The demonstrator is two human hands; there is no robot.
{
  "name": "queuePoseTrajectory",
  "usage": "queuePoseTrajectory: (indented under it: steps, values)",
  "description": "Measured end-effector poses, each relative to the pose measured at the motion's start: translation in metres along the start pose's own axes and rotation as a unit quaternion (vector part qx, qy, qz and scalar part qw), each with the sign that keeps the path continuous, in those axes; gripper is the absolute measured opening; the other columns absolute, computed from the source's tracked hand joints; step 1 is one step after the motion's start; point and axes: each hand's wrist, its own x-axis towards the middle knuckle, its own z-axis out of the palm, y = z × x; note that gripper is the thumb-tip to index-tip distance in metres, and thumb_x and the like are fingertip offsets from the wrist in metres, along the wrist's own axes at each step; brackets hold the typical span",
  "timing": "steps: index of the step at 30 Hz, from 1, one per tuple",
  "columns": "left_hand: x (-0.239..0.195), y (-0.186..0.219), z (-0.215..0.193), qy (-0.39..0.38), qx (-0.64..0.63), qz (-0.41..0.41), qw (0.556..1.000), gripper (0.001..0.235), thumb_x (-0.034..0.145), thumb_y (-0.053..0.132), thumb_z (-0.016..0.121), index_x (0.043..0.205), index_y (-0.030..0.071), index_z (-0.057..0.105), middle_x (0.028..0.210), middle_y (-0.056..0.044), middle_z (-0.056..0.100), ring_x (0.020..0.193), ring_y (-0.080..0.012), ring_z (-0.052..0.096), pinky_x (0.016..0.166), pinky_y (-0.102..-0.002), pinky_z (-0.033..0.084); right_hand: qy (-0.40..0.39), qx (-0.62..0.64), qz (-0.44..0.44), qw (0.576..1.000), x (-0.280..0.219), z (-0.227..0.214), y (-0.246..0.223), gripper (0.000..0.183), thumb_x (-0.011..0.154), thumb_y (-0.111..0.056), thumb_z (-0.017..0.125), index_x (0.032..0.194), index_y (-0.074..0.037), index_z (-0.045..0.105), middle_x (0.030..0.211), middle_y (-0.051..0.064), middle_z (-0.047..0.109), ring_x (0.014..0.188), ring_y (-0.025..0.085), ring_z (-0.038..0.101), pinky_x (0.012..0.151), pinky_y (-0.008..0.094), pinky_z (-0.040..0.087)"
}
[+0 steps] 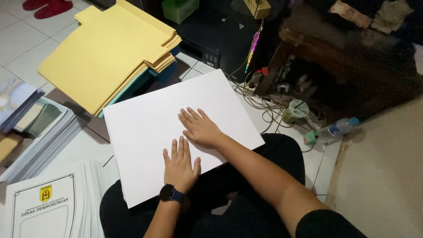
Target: The person sits on the floor and repeatedly folds large white documents in half, smoothing the creases with both hands. The person then places the folded documents onto a stack on the floor and picks up another document to repeat the process.
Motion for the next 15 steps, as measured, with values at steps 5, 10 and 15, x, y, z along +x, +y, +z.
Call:
queuePoseTrajectory:
  steps: [5,10,15]
  values:
    - [0.010,-0.015,0.050,0.238,0.044,0.044,0.969,0.076,0.098,0.051,0.037,0.156,0.003,0.031,0.165,-0.014,0.029,0.152,-0.0342,0.025,0.118,-0.060,0.020,0.018,0.012,-0.042,0.999,0.062,0.007,-0.008,0.062,0.107,-0.036,0.023,0.161,-0.007,0.015,0.170,0.012,0.013,0.157,0.027,0.008,0.125,0.044,0.007]
    - [0.006,-0.013,0.041,0.244,0.045,0.051,0.967,0.070,0.096,0.048,0.042,0.156,0.013,0.035,0.165,-0.015,0.030,0.150,-0.0362,0.029,0.116,-0.062,0.024,0.050,0.023,-0.008,0.998,0.118,0.015,0.005,0.066,0.105,-0.039,0.025,0.160,-0.005,0.016,0.169,0.014,0.015,0.157,0.028,0.011,0.125,0.044,0.008]
    - [0.006,-0.011,0.039,0.238,0.047,0.045,0.969,0.070,0.094,0.047,0.044,0.156,0.017,0.035,0.164,-0.014,0.030,0.150,-0.0364,0.029,0.115,-0.062,0.025,0.024,0.038,0.009,0.999,0.142,0.005,0.012,0.069,0.104,-0.043,0.023,0.160,-0.004,0.014,0.169,0.013,0.013,0.157,0.025,0.008,0.126,0.042,0.005]
